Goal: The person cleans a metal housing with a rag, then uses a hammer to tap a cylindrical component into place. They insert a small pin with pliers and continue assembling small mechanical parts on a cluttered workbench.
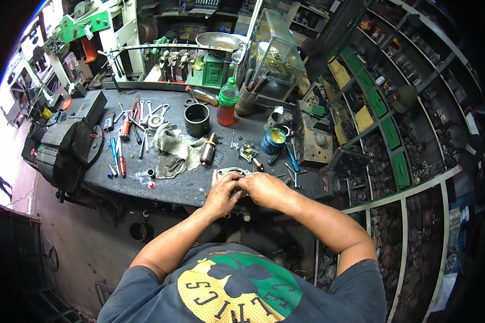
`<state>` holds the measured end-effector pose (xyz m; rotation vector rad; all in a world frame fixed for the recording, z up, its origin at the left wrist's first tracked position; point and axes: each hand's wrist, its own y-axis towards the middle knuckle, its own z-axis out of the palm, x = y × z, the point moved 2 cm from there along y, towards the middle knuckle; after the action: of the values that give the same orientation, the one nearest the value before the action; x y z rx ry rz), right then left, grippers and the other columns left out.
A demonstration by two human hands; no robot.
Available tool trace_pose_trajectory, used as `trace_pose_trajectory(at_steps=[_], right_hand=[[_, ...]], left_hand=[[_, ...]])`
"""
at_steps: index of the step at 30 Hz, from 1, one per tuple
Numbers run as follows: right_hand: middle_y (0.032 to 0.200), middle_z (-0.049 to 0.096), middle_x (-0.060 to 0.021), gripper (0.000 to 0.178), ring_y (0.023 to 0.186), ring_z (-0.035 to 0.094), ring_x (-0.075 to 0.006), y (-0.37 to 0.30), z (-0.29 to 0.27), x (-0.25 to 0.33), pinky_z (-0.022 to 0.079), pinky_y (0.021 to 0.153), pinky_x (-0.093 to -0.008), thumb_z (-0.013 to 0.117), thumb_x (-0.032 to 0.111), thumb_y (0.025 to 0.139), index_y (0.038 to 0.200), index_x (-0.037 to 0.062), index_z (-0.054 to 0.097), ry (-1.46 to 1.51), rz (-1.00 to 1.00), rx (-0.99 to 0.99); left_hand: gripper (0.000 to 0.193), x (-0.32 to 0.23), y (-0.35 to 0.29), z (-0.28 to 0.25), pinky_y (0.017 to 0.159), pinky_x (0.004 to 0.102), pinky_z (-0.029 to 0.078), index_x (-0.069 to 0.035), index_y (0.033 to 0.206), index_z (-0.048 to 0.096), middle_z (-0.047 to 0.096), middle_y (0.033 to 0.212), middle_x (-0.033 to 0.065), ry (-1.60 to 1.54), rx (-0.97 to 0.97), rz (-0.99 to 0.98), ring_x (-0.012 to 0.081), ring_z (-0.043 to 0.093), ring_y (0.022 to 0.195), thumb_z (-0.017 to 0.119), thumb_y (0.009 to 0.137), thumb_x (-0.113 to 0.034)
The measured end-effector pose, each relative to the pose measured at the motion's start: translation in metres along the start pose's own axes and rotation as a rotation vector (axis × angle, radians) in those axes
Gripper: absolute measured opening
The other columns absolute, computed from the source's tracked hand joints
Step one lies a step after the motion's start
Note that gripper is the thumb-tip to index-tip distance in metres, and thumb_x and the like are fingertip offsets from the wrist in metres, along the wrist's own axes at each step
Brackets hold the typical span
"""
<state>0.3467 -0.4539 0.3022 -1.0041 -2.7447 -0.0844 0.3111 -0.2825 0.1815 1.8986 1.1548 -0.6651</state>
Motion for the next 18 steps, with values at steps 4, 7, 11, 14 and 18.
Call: trace_pose_trajectory(at_steps=[4,7,11,14,18], right_hand=[[0.100,0.080,-0.0194,0.031,0.096,0.079,-0.0416,0.007,-0.022,0.020,0.063,0.085,-0.0539,0.071,0.032,0.103,0.105,0.0018,0.077,-0.086,0.174,0.200],[0.101,0.081,-0.0193,0.030,0.095,0.079,-0.0413,0.001,-0.003,0.006,0.064,0.084,-0.0523,0.071,0.031,0.103,0.105,0.0026,0.078,-0.030,0.035,0.020],[0.097,0.080,-0.0227,0.029,0.094,0.081,-0.0385,0.001,-0.005,0.005,0.065,0.082,-0.0517,0.070,0.028,0.101,0.101,0.0007,0.078,-0.044,0.034,0.088],[0.096,0.081,-0.0224,0.025,0.093,0.081,-0.0400,0.005,-0.017,0.016,0.065,0.082,-0.0509,0.069,0.023,0.099,0.106,0.0008,0.078,-0.090,0.092,0.133],[0.105,0.080,-0.0234,0.028,0.097,0.080,-0.0411,-0.002,0.001,0.001,0.065,0.082,-0.0521,0.072,0.027,0.100,0.108,0.0007,0.077,-0.017,0.030,0.092]], left_hand=[[0.039,-0.011,0.003,-0.011,0.131,0.0683,0.019,-0.009,0.129,0.072,0.068,0.143,0.0093,-0.078,0.017,-0.063,0.0341,0.059,0.144,0.084,0.092,-0.016],[0.042,0.000,0.002,0.001,0.131,0.0675,0.019,-0.009,0.131,0.072,0.068,0.144,0.0107,-0.047,-0.028,-0.069,0.0354,0.058,0.144,0.084,0.092,-0.017],[0.042,-0.015,0.005,-0.008,0.132,0.0667,0.019,-0.009,0.132,0.072,0.068,0.145,0.0117,-0.029,0.039,-0.036,0.0361,0.058,0.144,0.084,0.092,-0.017],[0.041,0.004,-0.001,-0.005,0.134,0.0654,0.016,-0.009,0.132,0.073,0.068,0.145,0.0107,-0.047,0.034,-0.086,0.0353,0.057,0.146,0.083,0.093,-0.014],[0.034,-0.005,0.001,-0.001,0.134,0.0618,0.019,-0.009,0.125,0.075,0.072,0.140,0.0095,-0.022,0.007,-0.002,0.0352,0.059,0.145,0.082,0.092,-0.010]])
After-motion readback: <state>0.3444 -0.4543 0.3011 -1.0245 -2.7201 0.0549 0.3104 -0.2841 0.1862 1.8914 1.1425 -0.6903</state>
